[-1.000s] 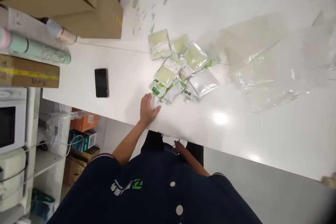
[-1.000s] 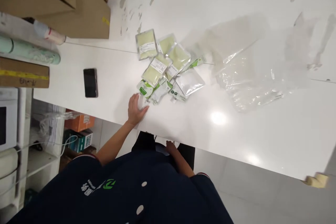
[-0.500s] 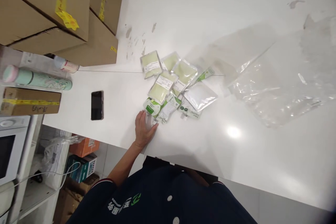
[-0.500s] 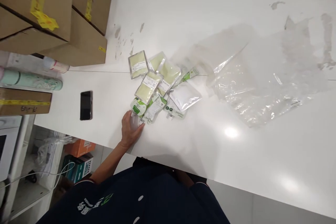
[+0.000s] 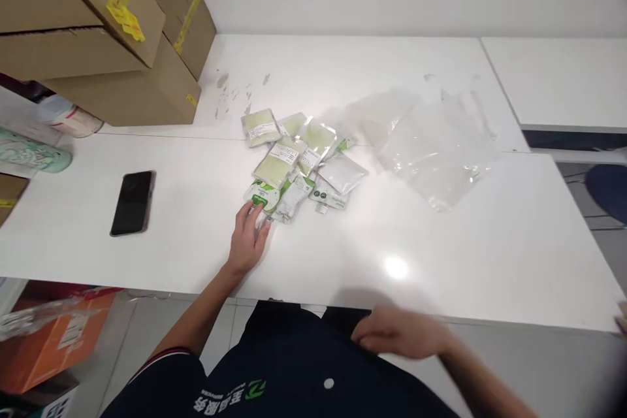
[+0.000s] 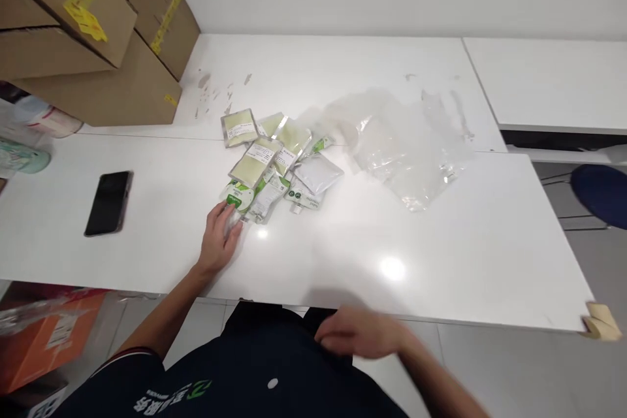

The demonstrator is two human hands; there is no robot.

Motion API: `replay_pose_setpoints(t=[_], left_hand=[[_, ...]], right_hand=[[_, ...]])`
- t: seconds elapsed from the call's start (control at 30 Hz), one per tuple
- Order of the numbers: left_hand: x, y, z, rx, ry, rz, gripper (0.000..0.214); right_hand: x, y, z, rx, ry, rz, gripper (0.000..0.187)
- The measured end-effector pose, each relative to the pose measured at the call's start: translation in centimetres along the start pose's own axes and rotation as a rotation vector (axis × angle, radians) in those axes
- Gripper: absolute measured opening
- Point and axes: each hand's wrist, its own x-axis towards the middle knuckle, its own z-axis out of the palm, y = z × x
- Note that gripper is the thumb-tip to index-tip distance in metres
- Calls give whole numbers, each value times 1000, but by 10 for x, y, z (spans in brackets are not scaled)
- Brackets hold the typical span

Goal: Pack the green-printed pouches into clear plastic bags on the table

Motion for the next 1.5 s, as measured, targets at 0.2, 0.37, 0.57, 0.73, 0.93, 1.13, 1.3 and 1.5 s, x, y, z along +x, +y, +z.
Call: replay_pose_setpoints(t=[0.2, 0.37, 0.57, 0.73, 0.93, 1.13, 1.3, 1.5], left_hand=[[0, 0, 2, -136, 120, 28, 38], [-10, 0, 4, -185, 163, 129, 31], [-23, 14, -9, -293, 297, 82, 29], [0, 70, -28, -911, 31, -125, 51], [-9, 84, -45, -1059, 106, -237, 44], [-30, 67, -71, -752, 226, -165, 40], [-21, 35, -94, -770, 147, -161, 36], [-30, -18, -112, -127, 407, -320, 42]], right_hand=[[36, -31, -138, -602, 1459, -59, 47], [97, -46, -230, -742, 1719, -16, 40], [67, -76, -182, -302, 1823, -215, 36], [88, -87, -64, 29, 1509, -389, 47], [138, -80, 18, 162, 1309, -306, 54], [156, -90, 40, -85, 1304, -390, 64], [174, -88, 36, 358, 1078, -396, 44], [194, -78, 60, 772, 1014, -382, 33]])
